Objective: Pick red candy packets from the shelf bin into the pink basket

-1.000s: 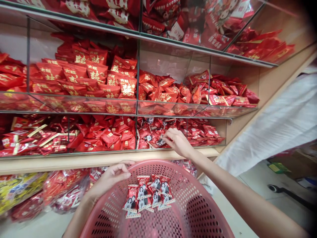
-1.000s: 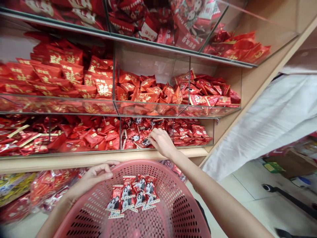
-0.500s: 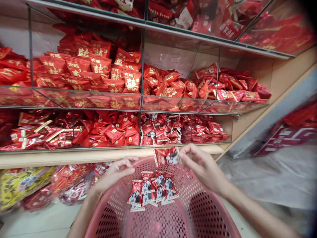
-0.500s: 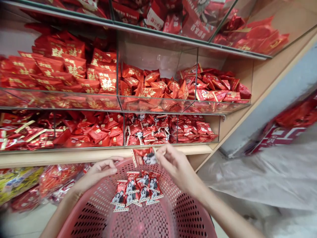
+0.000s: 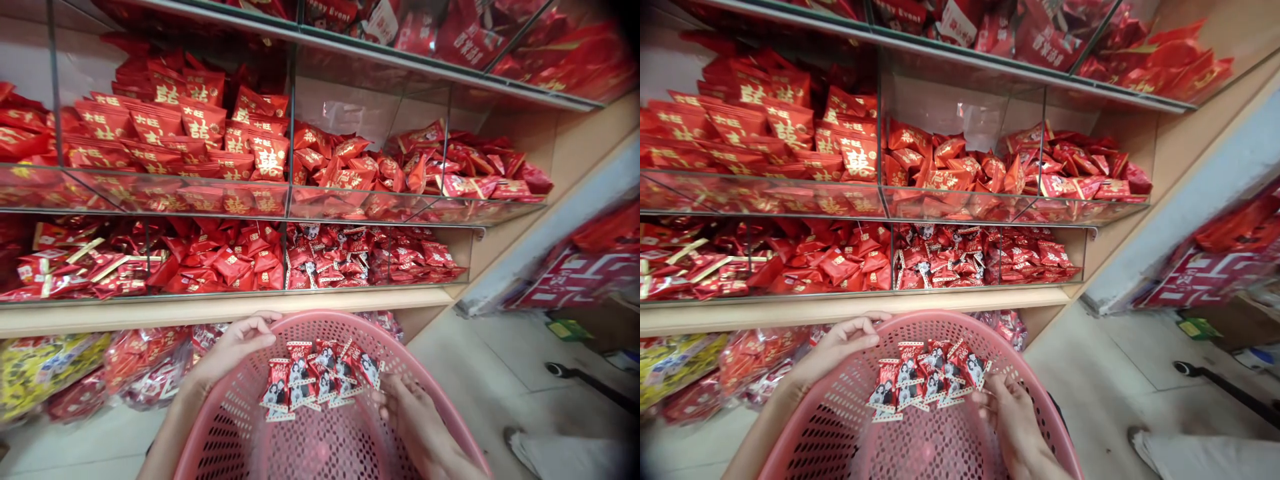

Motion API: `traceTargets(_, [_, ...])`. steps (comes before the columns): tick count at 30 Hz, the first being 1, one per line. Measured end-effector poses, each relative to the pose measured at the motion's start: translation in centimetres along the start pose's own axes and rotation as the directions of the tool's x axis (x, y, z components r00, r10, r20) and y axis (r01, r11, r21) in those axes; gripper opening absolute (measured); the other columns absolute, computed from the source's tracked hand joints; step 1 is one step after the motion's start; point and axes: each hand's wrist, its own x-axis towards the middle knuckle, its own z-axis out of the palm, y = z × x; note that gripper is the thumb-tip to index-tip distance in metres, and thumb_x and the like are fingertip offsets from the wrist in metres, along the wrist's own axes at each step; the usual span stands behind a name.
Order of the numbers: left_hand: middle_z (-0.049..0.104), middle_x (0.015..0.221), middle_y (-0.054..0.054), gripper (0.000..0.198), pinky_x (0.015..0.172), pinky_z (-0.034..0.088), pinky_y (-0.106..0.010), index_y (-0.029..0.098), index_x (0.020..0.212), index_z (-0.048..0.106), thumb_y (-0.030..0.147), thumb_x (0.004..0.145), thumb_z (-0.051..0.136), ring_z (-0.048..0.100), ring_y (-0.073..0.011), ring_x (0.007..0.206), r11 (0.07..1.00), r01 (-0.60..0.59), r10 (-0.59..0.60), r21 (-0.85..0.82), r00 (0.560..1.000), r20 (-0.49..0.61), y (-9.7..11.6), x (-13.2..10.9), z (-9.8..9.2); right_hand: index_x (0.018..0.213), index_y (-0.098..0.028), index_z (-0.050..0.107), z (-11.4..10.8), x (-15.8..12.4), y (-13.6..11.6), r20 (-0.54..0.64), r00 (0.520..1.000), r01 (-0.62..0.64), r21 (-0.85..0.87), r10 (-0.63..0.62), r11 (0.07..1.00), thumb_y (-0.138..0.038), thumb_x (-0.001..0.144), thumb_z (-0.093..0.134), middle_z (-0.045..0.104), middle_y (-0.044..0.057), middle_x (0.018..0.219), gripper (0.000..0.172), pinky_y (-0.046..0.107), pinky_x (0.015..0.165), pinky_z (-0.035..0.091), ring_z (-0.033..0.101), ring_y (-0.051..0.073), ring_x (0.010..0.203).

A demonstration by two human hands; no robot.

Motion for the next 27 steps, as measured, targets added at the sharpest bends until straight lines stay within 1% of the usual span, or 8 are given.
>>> traceTargets(4, [0.056,0.129,-0.006,0.02,0.107,0.025,-0.035,0.019,0.065,0.058,0.034,0.075,0.066,0.047,-0.023,0.122,1.0,0.005,-0.005,0.004,1.0,-0.007,0.0,-0.1,0.0,0.076,-0.017,0.052,0.4,0.4,1.0,-0.073,0.997,0.017,0.034,-0.014,0.999,-0.031,0.057,0.078,0.062,-0.003,0.074,0.036,0.018,0.049,0.046,0.065,0.012,0.065])
traceTargets(6, [0.057,0.127,-0.006,0.02,0.107,0.026,-0.035,0.019,0.065,0.058,0.034,0.075,0.067,0.048,-0.023,0.121,1.0,0.001,-0.001,0.003,1.0,-0.008,0.0,-0.1,0.0,0.073,-0.017,0.051,0.8,0.5,1.3,-0.087,0.996,0.016,0.058,-0.011,0.998,-0.031,0.054,0.08,0.062,-0.003,0.072,0.037,0.017,0.049,0.047,0.066,0.012,0.066])
traceTargets(9, [0.057,0.127,-0.007,0.021,0.107,0.026,-0.036,0.019,0.064,0.058,0.034,0.075,0.067,0.048,-0.0232,0.121,1.0,-0.002,0.002,0.002,1.0,-0.004,0.0,-0.1,0.0,0.074,-0.019,0.051,1.4,0.5,1.8,-0.086,0.996,-0.002,0.093,0.01,0.996,-0.032,0.053,0.081,0.062,-0.004,0.07,0.038,0.018,0.05,0.05,0.068,0.014,0.069])
traceTargets(14, [0.055,0.129,-0.008,0.021,0.106,0.027,-0.038,0.018,0.065,0.059,0.034,0.075,0.067,0.046,-0.0248,0.124,1.0,0.008,-0.008,-0.004,1.0,0.001,-0.1,-0.1,0.0,0.067,-0.02,0.049,2.2,0.3,2.7,-0.041,0.999,0.003,0.196,0.005,0.981,-0.031,0.049,0.085,0.059,-0.006,0.066,0.041,0.02,0.067,0.057,0.07,0.016,0.079])
traceTargets(17, [0.054,0.131,-0.008,0.02,0.107,0.026,-0.038,0.018,0.065,0.059,0.034,0.075,0.067,0.046,-0.0253,0.124,1.0,0.017,-0.017,-0.005,1.0,-0.001,-0.1,-0.1,0.0,0.064,-0.02,0.05,2.9,0.0,3.0,-0.002,1.0,-0.015,0.237,0.016,0.971,-0.033,0.046,0.086,0.063,-0.003,0.068,0.043,0.021,0.077,0.057,0.069,0.019,0.087])
traceTargets(19, [0.053,0.132,-0.008,0.02,0.107,0.026,-0.038,0.018,0.066,0.059,0.034,0.075,0.067,0.045,-0.0254,0.124,1.0,0.019,-0.019,-0.004,1.0,-0.002,-0.1,-0.1,0.0,0.064,-0.019,0.051,3.4,-0.2,3.1,0.019,0.999,-0.042,0.243,0.039,0.969,-0.036,0.046,0.086,0.066,0.0,0.07,0.043,0.021,0.08,0.056,0.068,0.02,0.091])
traceTargets(22, [0.052,0.133,-0.008,0.02,0.107,0.025,-0.038,0.018,0.066,0.059,0.034,0.075,0.067,0.045,-0.0254,0.125,1.0,0.02,-0.02,-0.017,1.0,0.004,0.1,-0.2,0.0,0.066,-0.018,0.053,4.0,-0.5,3.2,0.041,0.996,-0.086,0.218,0.078,0.972,-0.041,0.048,0.085,0.07,0.004,0.075,0.043,0.023,0.078,0.056,0.069,0.02,0.088])
traceTargets(27, [0.051,0.135,-0.009,0.021,0.107,0.023,-0.037,0.017,0.065,0.059,0.034,0.075,0.067,0.045,-0.0254,0.124,1.0,0.023,-0.023,-0.019,1.0,0.007,0.0,-0.2,0.0,0.074,-0.017,0.055,4.1,-0.6,3.2,0.048,0.991,-0.128,0.14,0.123,0.982,-0.042,0.052,0.083,0.071,0.004,0.078,0.044,0.025,0.066,0.056,0.07,0.018,0.074])
